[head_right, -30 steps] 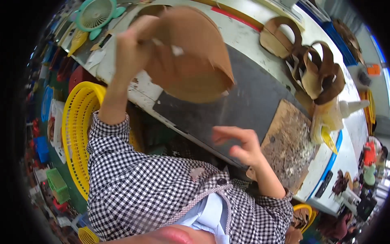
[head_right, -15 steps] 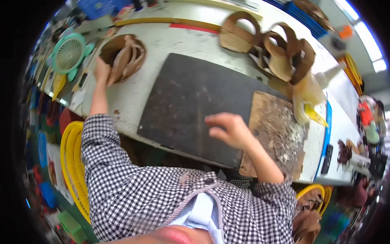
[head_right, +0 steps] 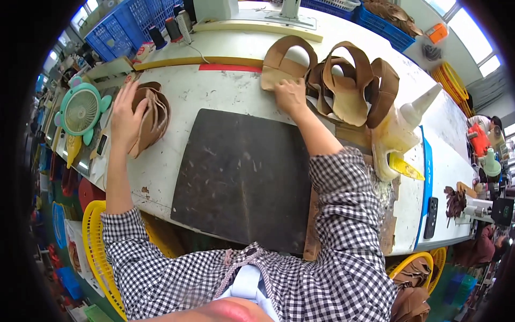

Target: The person assembles leather shoe components by applying glue with a spatula and pressing the parts together by hand at a workbench.

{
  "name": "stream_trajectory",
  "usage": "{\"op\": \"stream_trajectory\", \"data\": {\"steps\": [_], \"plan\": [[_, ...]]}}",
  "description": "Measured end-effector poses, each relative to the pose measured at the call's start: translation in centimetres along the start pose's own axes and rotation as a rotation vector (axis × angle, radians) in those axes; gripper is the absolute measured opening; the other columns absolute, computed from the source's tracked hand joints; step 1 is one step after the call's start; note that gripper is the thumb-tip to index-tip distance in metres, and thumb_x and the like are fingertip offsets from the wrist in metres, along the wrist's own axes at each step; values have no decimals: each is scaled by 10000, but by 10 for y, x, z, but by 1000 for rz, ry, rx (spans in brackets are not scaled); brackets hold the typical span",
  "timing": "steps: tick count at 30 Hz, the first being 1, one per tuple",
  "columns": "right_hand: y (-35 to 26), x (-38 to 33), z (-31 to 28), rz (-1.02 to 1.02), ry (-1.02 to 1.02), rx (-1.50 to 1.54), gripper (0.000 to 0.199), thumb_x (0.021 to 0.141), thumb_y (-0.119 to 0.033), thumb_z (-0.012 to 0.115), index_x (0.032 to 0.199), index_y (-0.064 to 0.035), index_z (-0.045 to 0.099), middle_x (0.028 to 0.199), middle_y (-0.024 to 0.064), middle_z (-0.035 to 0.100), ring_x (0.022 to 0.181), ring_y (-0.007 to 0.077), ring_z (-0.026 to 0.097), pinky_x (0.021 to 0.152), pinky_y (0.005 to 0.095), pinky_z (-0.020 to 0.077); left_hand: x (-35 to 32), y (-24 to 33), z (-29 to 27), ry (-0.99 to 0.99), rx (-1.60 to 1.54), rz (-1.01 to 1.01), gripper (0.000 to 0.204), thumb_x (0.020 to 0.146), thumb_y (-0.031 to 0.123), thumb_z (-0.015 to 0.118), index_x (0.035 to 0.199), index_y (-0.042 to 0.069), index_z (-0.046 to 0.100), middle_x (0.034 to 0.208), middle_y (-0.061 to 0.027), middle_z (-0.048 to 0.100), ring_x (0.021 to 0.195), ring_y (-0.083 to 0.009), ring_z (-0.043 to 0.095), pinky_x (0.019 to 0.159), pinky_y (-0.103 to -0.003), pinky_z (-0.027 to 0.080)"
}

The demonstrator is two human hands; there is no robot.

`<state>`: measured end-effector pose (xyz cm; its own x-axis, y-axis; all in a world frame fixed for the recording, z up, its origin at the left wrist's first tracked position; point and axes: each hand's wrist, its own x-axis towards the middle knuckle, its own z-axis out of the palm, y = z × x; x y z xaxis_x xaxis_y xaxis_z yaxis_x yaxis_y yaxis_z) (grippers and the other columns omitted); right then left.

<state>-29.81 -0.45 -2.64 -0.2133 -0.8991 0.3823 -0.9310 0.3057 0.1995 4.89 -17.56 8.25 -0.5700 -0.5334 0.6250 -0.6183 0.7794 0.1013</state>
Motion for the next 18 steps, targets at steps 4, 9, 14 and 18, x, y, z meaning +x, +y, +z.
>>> {"op": "stream_trajectory", "data": {"steps": [4, 9, 14, 18], "plan": [[-74, -31, -81, -308, 255, 363, 125, 647, -85, 579, 767, -117, 587, 691, 45, 510, 618, 229, 546, 502, 335, 441, -16, 107, -25, -98, -580, 214, 324, 779, 85, 571, 1098, 33, 543, 1105, -154, 554, 1031, -299, 515, 898, -356, 392], [-155, -126, -149, -567, -50, 759, 230, 611, -153, 665, 785, -43, 561, 791, 70, 527, 778, 231, 537, 604, 342, 468, -59, 161, 19, -885, -1078, 163, 399, 889, 287, 434, 1147, -13, 490, 1096, -175, 556, 1039, -288, 513, 886, -329, 394], [-89, -150, -142, 232, 163, 886, 253, 620, -123, 721, 813, -51, 576, 774, 85, 580, 687, 224, 563, 622, 296, 462, -130, 166, 59, -872, -1082, 273, 579, 911, 464, 255, 1249, 20, 409, 1339, -144, 347, 1281, -333, 225, 1042, -436, 173], [-73, -153, -104, 445, -229, 798, 371, 643, -350, 690, 837, -53, 580, 895, 98, 549, 825, 246, 529, 707, 343, 433, -144, 186, 55, -606, -581, 529, 675, 849, 544, 332, 1252, 7, 400, 1343, -140, 338, 1287, -294, 221, 1019, -468, 191]]}}
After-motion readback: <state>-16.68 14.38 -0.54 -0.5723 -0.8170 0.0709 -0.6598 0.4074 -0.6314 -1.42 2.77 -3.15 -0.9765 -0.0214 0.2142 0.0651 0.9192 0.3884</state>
